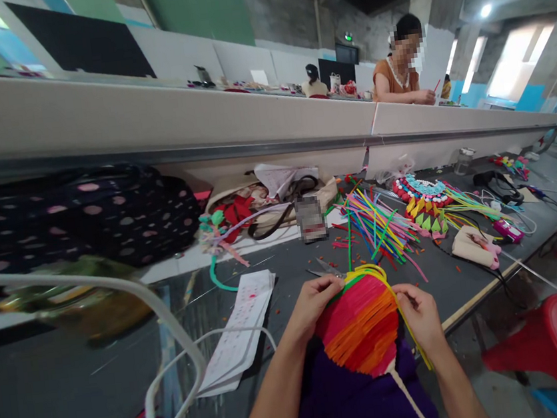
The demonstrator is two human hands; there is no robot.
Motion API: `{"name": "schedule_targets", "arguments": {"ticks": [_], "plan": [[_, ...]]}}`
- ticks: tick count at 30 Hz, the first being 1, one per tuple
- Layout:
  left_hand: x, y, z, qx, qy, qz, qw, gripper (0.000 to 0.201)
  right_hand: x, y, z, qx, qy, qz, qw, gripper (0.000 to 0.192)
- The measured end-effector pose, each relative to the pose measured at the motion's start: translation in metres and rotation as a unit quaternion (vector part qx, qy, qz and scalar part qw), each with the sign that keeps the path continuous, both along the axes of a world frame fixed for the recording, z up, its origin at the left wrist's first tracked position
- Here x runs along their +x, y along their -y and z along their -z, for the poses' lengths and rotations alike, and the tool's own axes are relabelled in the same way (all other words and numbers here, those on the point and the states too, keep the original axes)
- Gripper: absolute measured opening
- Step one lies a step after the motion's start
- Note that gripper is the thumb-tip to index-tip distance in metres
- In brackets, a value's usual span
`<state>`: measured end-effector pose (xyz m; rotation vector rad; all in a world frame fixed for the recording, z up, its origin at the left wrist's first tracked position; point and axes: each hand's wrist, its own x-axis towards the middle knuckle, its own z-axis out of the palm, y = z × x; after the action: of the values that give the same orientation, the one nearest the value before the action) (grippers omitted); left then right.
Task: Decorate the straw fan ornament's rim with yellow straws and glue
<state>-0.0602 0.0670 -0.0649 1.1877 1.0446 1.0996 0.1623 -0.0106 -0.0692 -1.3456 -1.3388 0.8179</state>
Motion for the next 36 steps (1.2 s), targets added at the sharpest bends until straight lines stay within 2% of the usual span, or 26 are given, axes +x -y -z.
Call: {"name": "schedule_targets", "arguments": {"ticks": [5, 10, 13, 16, 19, 22, 25, 36], "plan": [[0.000, -0.001, 0.002, 0.005, 0.004, 0.001, 1.000, 0.022, -0.004, 0.002, 0.004, -0.006, 0.014, 0.003, 1.000, 0.027], [0.000, -0.001, 0.003, 0.003, 0.009, -0.001, 1.000, 0.021, -0.014, 0.006, 0.009, 0.031, 0.130, 0.092, 0.987, 0.024], [-0.001, -0.001, 0.002, 0.003, 0.008, -0.004, 1.000, 0.020, -0.017, 0.006, 0.010, 0.048, 0.139, 0.111, 0.983, 0.026], [-0.001, -0.001, 0.002, -0.001, 0.009, -0.003, 1.000, 0.020, -0.014, 0.004, 0.012, 0.026, 0.061, 0.088, 0.994, 0.027], [-0.001, -0.001, 0.001, -0.004, 0.014, 0.000, 1.000, 0.020, -0.009, 0.001, 0.015, -0.028, -0.076, 0.051, 0.995, 0.027], [0.000, -0.001, 0.001, -0.003, 0.015, -0.001, 1.000, 0.021, -0.007, 0.000, 0.019, -0.078, -0.202, 0.041, 0.975, 0.031], [0.000, -0.001, 0.002, 0.002, 0.016, -0.001, 1.000, 0.021, -0.010, -0.001, 0.020, -0.080, -0.288, 0.029, 0.954, 0.030], [-0.002, -0.002, 0.002, 0.004, 0.021, -0.008, 1.000, 0.023, -0.019, -0.002, 0.020, -0.063, -0.327, 0.041, 0.942, 0.028]]}}
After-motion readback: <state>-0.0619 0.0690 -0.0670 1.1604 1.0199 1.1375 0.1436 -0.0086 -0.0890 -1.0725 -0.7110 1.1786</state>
